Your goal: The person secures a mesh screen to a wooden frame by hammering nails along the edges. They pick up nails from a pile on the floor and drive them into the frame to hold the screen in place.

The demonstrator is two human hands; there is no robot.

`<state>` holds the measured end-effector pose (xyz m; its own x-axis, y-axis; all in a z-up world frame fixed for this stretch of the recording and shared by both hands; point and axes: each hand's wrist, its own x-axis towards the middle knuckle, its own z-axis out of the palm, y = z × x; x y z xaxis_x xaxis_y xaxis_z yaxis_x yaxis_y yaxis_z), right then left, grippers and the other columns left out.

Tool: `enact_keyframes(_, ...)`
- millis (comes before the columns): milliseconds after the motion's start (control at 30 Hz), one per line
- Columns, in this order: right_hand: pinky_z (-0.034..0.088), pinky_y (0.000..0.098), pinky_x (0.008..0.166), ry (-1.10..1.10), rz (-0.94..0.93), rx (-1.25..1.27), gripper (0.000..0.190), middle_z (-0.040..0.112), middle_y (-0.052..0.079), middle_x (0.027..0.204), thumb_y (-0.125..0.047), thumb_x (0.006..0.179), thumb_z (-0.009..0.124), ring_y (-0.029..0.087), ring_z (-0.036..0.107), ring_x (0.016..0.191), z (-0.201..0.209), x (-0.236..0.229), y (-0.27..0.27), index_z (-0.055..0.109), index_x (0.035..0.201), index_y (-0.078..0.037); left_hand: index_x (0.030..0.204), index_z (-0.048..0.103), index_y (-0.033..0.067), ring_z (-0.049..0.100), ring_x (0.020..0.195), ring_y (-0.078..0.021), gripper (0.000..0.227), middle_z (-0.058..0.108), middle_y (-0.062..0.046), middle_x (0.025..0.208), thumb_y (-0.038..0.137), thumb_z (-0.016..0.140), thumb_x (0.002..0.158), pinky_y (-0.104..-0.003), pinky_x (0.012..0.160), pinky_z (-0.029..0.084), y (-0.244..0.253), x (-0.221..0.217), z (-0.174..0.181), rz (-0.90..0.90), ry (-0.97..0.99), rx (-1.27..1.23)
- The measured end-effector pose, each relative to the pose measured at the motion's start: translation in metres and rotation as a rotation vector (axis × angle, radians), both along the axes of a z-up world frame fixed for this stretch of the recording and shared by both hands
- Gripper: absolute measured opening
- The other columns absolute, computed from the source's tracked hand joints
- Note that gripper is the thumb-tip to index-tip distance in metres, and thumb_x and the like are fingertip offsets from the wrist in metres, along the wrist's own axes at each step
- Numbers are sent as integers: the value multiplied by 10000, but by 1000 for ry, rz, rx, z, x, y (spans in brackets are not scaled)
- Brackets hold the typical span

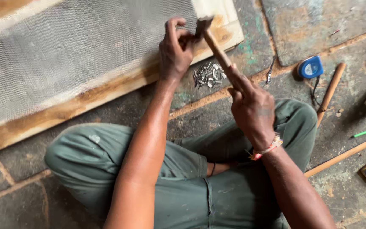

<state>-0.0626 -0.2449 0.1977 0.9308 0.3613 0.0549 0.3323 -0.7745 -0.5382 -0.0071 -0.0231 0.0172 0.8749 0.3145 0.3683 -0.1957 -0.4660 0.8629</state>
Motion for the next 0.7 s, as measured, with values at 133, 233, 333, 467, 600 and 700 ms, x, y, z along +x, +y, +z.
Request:
enact_keyframes(133,607,387,714,32,-60,111,508,750,174,1153,-36,941,725,276,779,883,0,2,2,633,1430,-137,1398,320,47,682,763,-142,553,652,-61,933,-46,636,953,-262,620,619,2,1,-3,56,-13,-68)
enact_keyframes(233,615,383,782,-69,-53,179,480,740,172,1218,-19,975,711,265,787,957,-1,-4,3,617,1435,-121,1437,306,49,633,768,-116,594,599,-48,950,-97,579,930,-240,627,607,3,0,-8,81,-37,-69)
enact_keyframes(333,620,389,829,-119,-11,154,484,734,184,1242,-15,968,728,288,778,1006,-3,-6,7,624,1432,-103,1438,316,55,623,772,-101,571,591,-31,944,-82,555,937,-233,652,607,3,3,-8,112,-14,-83)
enact_keyframes(467,595,424,773,17,-6,4,529,751,191,1146,-20,898,753,321,757,912,-1,-8,8,653,1412,-93,1413,341,36,602,764,-120,554,571,-39,932,-9,552,903,-260,645,592,2,1,-2,153,0,-184)
enact_keyframes(600,621,389,882,-165,-10,142,487,725,185,1259,10,985,714,299,767,1063,-5,-15,14,620,1445,-121,1409,376,60,579,785,-132,493,566,-34,941,63,465,924,-291,712,593,4,-3,-2,169,-19,-245)
enact_keyframes(700,605,410,834,-123,-54,70,479,735,187,1180,26,965,710,324,755,984,-5,-19,19,640,1415,-121,1403,380,68,581,819,-141,491,555,-43,959,111,480,925,-300,738,593,4,-4,3,172,-77,-252)
